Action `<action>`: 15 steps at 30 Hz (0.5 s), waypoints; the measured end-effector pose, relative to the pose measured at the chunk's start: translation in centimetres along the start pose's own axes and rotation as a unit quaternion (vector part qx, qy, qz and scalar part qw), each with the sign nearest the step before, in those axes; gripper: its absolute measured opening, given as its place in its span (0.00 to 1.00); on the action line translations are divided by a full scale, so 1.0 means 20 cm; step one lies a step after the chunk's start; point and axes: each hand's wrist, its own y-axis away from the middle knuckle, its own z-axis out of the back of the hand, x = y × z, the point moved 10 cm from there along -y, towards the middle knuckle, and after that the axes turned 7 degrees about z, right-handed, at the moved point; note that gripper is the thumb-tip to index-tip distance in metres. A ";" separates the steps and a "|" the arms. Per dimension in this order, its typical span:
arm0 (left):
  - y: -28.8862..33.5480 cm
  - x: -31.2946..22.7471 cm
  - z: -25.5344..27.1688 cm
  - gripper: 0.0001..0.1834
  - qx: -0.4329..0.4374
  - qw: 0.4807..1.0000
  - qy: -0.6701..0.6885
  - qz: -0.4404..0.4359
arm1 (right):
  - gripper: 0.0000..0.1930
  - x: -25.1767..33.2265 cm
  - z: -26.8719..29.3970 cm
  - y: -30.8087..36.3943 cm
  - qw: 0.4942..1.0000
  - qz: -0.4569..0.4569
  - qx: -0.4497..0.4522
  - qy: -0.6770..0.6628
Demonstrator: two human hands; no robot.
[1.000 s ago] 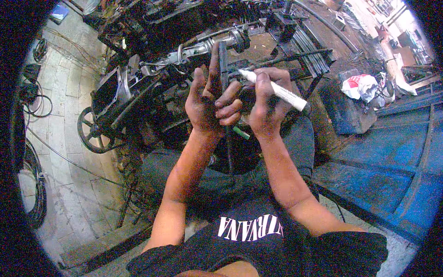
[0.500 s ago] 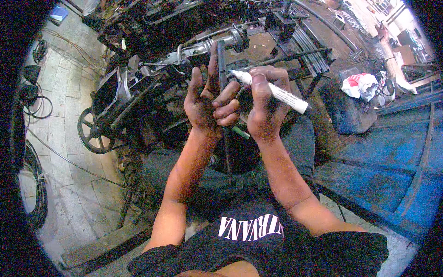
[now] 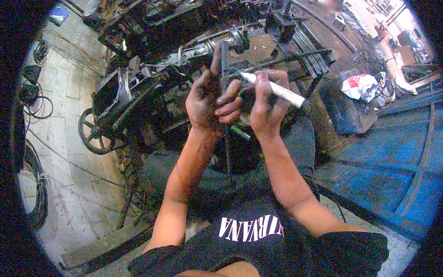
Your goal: Marking metal rods with a white marker while using a manual bending or fabrication machine.
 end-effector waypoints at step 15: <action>0.03 -0.10 0.15 0.39 -0.219 0.886 -0.390 -0.121 | 0.05 0.20 -0.01 -0.03 0.985 0.156 0.046 0.060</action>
